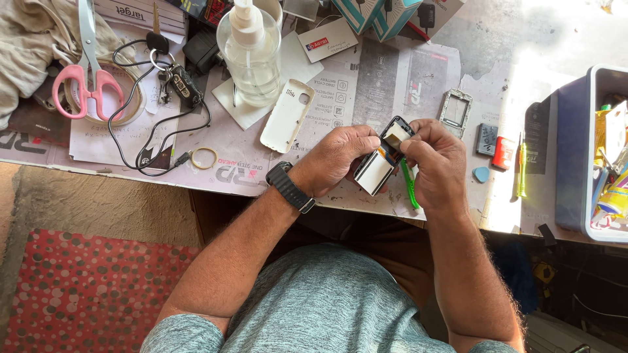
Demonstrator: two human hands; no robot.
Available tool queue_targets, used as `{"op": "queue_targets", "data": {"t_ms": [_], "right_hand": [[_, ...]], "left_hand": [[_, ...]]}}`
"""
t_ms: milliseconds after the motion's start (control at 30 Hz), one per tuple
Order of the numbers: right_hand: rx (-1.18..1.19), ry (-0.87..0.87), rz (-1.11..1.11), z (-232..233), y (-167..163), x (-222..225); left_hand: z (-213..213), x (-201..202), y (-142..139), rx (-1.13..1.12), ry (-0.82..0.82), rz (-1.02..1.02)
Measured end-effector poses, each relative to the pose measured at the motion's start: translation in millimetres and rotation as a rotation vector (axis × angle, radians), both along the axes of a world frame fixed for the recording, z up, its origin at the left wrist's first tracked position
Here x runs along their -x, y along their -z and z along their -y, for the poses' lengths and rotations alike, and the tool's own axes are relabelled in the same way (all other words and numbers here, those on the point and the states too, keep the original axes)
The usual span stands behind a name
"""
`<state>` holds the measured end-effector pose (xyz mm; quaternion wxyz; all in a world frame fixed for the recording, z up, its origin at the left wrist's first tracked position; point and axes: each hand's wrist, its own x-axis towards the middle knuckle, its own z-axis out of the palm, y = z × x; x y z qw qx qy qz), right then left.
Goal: The person disassembles a mobile phone at a cluttered workbench, prying open the housing with a green plastic tool, removing internal components by hand, and using a file and tweezers to work on the phone's parts and edges.
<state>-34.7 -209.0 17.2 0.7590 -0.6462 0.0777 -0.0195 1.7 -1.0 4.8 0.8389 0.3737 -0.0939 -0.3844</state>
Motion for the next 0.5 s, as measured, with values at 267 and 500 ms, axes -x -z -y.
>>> {"op": "queue_targets", "data": {"t_ms": [267,500], "right_hand": [[-0.061,-0.026,-0.052,-2.0,-8.8,-1.1],[-0.087,-0.046,-0.020,-0.5,-14.0,4.6]], "left_hand": [[-2.9,-0.8,0.5,-0.039,0.010,0.006],[-2.1,0.3,0.8,0.040,0.003,-0.020]]}}
